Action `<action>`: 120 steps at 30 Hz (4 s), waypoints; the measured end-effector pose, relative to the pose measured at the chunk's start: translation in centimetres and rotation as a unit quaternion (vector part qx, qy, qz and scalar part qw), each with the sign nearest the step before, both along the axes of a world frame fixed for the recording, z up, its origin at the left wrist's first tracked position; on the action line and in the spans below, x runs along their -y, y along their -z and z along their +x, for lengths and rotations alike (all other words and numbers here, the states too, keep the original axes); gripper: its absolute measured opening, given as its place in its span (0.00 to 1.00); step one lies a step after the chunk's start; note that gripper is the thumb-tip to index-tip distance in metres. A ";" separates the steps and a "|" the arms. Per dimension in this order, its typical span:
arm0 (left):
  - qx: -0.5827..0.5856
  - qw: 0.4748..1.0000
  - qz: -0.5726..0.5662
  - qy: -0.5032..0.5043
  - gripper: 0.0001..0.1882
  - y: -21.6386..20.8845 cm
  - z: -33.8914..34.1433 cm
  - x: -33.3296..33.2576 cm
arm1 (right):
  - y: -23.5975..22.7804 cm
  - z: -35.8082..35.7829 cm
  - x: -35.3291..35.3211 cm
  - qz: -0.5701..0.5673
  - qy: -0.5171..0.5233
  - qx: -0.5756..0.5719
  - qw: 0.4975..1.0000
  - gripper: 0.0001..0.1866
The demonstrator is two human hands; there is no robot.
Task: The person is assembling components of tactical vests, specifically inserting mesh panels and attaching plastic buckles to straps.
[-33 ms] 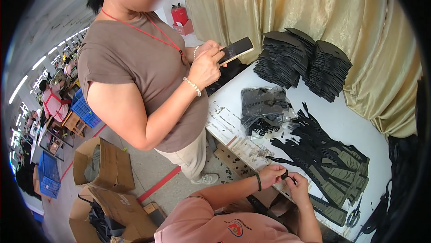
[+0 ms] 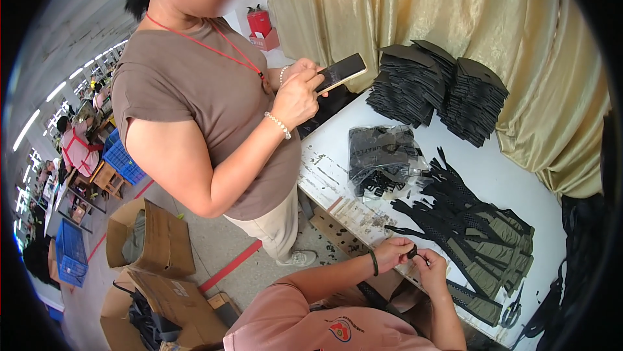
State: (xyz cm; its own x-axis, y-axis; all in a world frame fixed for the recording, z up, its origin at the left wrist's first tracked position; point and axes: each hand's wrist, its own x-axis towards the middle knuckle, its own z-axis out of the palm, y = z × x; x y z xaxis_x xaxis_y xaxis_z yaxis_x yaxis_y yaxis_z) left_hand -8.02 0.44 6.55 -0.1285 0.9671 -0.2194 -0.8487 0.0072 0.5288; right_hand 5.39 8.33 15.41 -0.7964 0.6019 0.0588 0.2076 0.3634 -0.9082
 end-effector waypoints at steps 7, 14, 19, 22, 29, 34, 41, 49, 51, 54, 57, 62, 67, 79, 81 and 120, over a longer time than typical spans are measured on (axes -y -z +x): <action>-0.005 1.000 -0.024 0.014 0.06 -0.5 -0.3 0.1 | 1.2 0.5 -0.4 -0.101 0.019 -0.065 0.993 0.11; -0.096 0.995 -0.023 0.033 0.06 -0.1 -0.4 0.4 | -1.0 0.4 -0.2 -0.004 -0.080 0.003 0.997 0.10; -0.076 0.996 -0.041 -0.001 0.07 -1.3 0.0 0.3 | 0.5 0.6 -0.7 0.025 -0.079 -0.038 0.996 0.08; 0.005 1.000 -0.021 0.011 0.06 -1.8 0.4 0.8 | -0.1 0.6 -0.3 0.113 -0.057 -0.049 0.991 0.08; -0.165 0.985 -0.023 -0.034 0.05 -2.4 1.7 0.4 | -0.5 0.7 0.2 0.225 0.011 -0.097 0.970 0.08; -0.259 0.961 0.007 -0.096 0.05 -2.2 2.2 -0.4 | 0.5 1.5 -0.2 -0.016 -0.020 -0.084 0.996 0.07; -0.301 0.943 0.065 -0.126 0.04 -1.8 2.8 -0.7 | 1.8 1.6 -1.0 -0.234 0.048 -0.082 0.968 0.15; -0.529 0.837 0.110 -0.092 0.09 -4.0 3.1 0.6 | 2.2 2.7 -1.6 -0.338 0.074 -0.123 0.930 0.15; -0.544 0.829 0.106 -0.078 0.10 -4.1 2.9 0.7 | 2.2 2.9 -1.6 -0.321 0.079 -0.121 0.936 0.15; -0.576 0.803 0.128 -0.084 0.13 -4.1 3.1 0.5 | 2.7 3.1 -1.9 -0.327 0.078 -0.117 0.934 0.15; -0.583 0.793 0.143 -0.102 0.16 -4.2 3.3 0.0 | 3.3 3.3 -2.0 -0.336 0.092 -0.172 0.921 0.14; -0.576 0.800 0.151 -0.076 0.10 -4.4 2.3 -0.8 | 0.5 4.0 -2.9 -0.406 0.009 -0.142 0.903 0.15; -0.604 0.778 0.167 -0.038 0.08 -5.0 2.6 -0.6 | -0.5 4.9 -3.9 -0.279 -0.011 -0.013 0.960 0.04; -0.319 0.945 0.075 0.014 0.11 -3.5 3.9 2.6 | -0.4 5.5 -5.6 -0.238 -0.037 -0.015 0.970 0.05; -0.118 0.990 -0.080 -0.019 0.11 -4.7 3.2 5.3 | 2.1 7.7 -8.4 -0.028 0.017 0.053 0.998 0.06; -0.029 0.986 -0.045 0.157 0.25 -3.7 2.8 0.9 | -4.0 8.6 -5.8 0.304 0.033 0.030 0.952 0.10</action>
State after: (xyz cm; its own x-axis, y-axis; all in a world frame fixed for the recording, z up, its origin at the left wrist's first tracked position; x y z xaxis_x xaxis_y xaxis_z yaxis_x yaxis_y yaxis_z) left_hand -5.25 -0.50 10.27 0.1599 0.9384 -0.3064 -0.7657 0.3138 0.5615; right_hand 14.04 14.13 19.42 -0.7714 0.5194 0.3678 0.2930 0.8028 -0.5192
